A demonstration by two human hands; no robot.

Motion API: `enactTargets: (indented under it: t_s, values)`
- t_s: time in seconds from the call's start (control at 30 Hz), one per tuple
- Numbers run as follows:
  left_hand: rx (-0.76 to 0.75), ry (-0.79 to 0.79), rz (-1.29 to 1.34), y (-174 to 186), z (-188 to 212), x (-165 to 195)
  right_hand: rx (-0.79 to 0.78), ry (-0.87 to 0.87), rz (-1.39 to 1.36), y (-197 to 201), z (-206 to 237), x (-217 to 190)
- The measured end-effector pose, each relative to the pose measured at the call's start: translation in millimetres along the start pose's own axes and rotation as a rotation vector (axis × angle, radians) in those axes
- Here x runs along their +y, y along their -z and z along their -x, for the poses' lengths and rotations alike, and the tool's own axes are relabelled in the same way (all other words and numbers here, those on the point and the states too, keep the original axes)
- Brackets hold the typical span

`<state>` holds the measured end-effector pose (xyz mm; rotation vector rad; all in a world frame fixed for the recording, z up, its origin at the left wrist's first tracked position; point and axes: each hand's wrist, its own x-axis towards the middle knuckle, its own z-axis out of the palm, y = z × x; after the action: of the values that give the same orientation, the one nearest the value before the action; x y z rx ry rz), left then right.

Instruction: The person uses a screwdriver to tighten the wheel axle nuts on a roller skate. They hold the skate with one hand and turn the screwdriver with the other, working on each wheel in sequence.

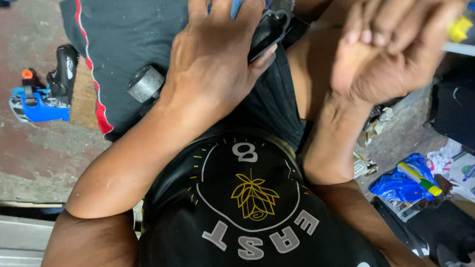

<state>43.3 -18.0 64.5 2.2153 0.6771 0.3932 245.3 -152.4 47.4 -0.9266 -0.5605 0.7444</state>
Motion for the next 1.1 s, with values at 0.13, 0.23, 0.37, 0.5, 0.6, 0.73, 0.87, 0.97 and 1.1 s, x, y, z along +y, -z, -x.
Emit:
enactTargets:
  t_s: [0.13,0.23,0.37,0.5,0.6,0.73,0.87,0.97,1.1]
  values:
    - [-0.025,0.006,-0.032,-25,-5,-10,-0.129,0.279,0.045,-7,8,-9]
    - [-0.049,0.024,-0.049,-42,-3,-16,-0.209,0.370,0.086,-22,21,4]
    - [-0.056,0.063,-0.015,-54,1,-23,-0.309,0.336,0.216,-34,23,30]
    - [-0.063,0.051,0.043,-58,1,-27,-0.491,0.396,0.523,-27,12,53]
    - [-0.022,0.066,0.039,-58,0,-32,-0.608,0.381,0.672,-24,14,61]
    - [-0.116,0.104,0.085,-52,0,-34,-0.705,0.290,0.999,-38,26,52]
    - [-0.065,0.087,0.043,-43,0,-27,-0.692,0.315,0.951,-62,19,37]
    - [-0.085,0.099,0.052,-36,3,-21,-0.663,0.209,0.988,-71,6,36]
    - [-0.053,0.045,0.099,-32,7,-20,-0.812,0.412,0.898,-63,7,40]
